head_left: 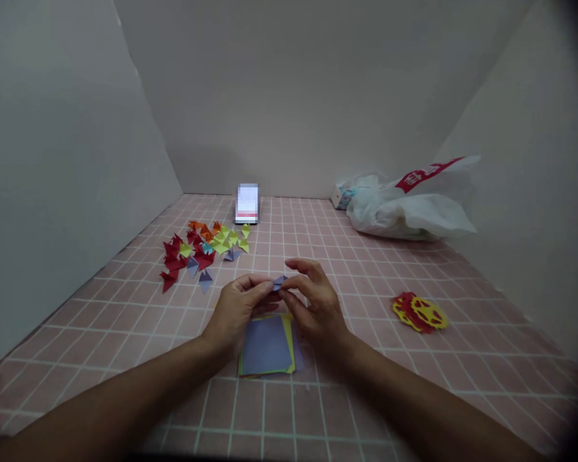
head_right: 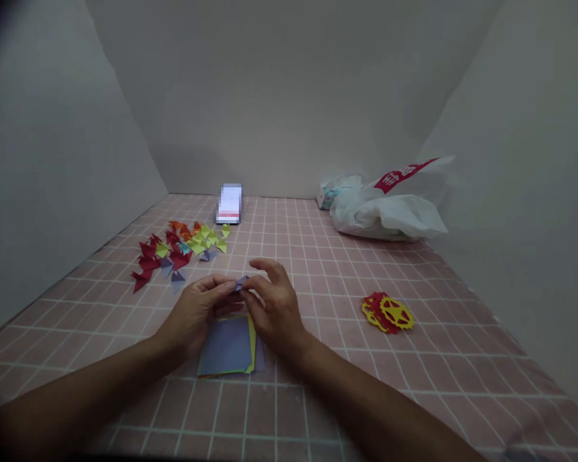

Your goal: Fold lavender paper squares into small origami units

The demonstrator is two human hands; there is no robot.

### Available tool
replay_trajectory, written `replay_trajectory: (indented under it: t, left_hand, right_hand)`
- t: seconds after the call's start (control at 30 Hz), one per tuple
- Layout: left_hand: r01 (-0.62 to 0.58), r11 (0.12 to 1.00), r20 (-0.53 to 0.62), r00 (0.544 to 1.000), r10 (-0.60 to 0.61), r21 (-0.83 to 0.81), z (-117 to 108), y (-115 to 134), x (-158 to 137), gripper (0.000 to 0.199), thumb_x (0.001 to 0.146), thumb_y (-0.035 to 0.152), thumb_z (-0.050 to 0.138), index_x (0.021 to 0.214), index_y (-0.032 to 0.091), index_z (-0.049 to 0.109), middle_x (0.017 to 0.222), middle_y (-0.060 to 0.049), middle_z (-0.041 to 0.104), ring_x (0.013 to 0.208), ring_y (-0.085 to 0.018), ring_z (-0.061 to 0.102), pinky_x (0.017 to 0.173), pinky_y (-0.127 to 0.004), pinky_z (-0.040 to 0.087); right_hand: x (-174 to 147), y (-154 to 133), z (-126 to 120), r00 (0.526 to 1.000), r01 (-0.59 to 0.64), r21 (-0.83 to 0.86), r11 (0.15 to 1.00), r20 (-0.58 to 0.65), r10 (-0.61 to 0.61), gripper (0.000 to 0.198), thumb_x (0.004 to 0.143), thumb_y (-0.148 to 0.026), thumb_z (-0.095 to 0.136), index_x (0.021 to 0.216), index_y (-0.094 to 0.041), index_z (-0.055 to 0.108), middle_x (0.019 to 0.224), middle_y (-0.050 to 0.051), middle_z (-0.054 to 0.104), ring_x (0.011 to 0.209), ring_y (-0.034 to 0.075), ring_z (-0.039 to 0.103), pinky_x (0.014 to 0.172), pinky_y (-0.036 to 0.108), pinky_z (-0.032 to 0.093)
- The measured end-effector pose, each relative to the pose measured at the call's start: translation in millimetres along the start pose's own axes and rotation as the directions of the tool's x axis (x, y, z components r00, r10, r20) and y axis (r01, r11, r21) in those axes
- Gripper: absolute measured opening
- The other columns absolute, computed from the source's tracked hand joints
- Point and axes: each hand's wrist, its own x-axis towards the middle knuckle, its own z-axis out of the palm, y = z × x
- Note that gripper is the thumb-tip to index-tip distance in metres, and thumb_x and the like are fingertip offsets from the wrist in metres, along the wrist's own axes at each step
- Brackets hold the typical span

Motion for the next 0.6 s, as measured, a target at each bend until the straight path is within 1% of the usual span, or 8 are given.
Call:
replay_trajectory:
  t: [0.17, 0.23, 0.33, 0.4, 0.5, 0.6]
  left_hand:
    - [-0.018, 0.999, 0.011, 1.000, 0.019, -0.044, 0, -4, -1, 0.023, 0.067, 0.025, 0.084, 0.079, 0.013, 0.068, 0.080, -0.003, 0.075, 0.072, -0.014, 0.070, 0.077, -0.029, 0.057]
    - [-0.026, 0.999, 0.013, 1.000, 0.026, -0.047, 0, -5, -1, 0.023, 0.066, 0.025, 0.084, 0.078, 0.014, 0.068, 0.079, -0.003, 0.075, 0.073, -0.014, 0.071, 0.080, -0.031, 0.057]
    - [-0.043, 0.998, 0.012, 0.999, 0.043, -0.043, 1, -6, -1, 0.023, 0.065, 0.025, 0.085, 0.076, 0.014, 0.068, 0.077, -0.002, 0.074, 0.073, -0.015, 0.071, 0.081, -0.033, 0.058]
    - [-0.056, 0.998, 0.014, 0.998, 0.056, -0.031, 1, -6, -2, 0.023, 0.065, 0.026, 0.085, 0.076, 0.014, 0.069, 0.078, -0.003, 0.075, 0.073, -0.015, 0.071, 0.082, -0.033, 0.058]
    - [-0.062, 0.998, 0.014, 0.998, 0.062, -0.020, 1, -8, -2, 0.023, 0.065, 0.027, 0.085, 0.076, 0.014, 0.070, 0.076, -0.003, 0.075, 0.073, -0.015, 0.071, 0.081, -0.032, 0.058]
    - [-0.065, 0.998, 0.010, 0.998, 0.065, -0.025, 1, -9, -2, 0.024, 0.065, 0.027, 0.086, 0.075, 0.014, 0.069, 0.074, -0.001, 0.074, 0.072, -0.014, 0.071, 0.081, -0.031, 0.058]
  right_hand:
    - [0, -7, 2, 0.993, -0.094, 0.060, 0.994, -0.060, 0.098, 0.018, 0.084, -0.007, 0.058, 0.087, -0.024, 0.061, 0.118, 0.008, 0.055, 0.115, 0.025, 0.054, 0.097, 0.047, 0.046]
    - [0, -9, 2, 0.986, -0.139, 0.087, 0.987, -0.081, 0.146, 0.017, 0.083, -0.007, 0.058, 0.084, -0.023, 0.061, 0.108, 0.007, 0.056, 0.108, 0.024, 0.055, 0.093, 0.044, 0.046]
    - [0, -12, 2, 0.970, -0.225, 0.127, 0.966, -0.066, 0.235, 0.015, 0.082, -0.008, 0.059, 0.078, -0.023, 0.059, 0.090, 0.004, 0.056, 0.091, 0.021, 0.056, 0.082, 0.039, 0.047]
    - [0, -12, 2, 0.954, -0.280, 0.164, 0.946, -0.057, 0.293, 0.014, 0.081, -0.009, 0.059, 0.076, -0.022, 0.058, 0.084, 0.003, 0.055, 0.086, 0.020, 0.055, 0.078, 0.036, 0.046]
    - [-1, -12, 4, 0.922, -0.358, 0.270, 0.894, -0.045, 0.383, 0.010, 0.081, -0.012, 0.059, 0.076, -0.022, 0.060, 0.087, 0.003, 0.057, 0.087, 0.019, 0.056, 0.076, 0.033, 0.047]
    - [-3, -11, 7, 0.879, -0.446, 0.387, 0.807, 0.021, 0.476, 0.006, 0.081, -0.015, 0.059, 0.077, -0.021, 0.060, 0.084, 0.002, 0.059, 0.081, 0.017, 0.057, 0.071, 0.030, 0.048]
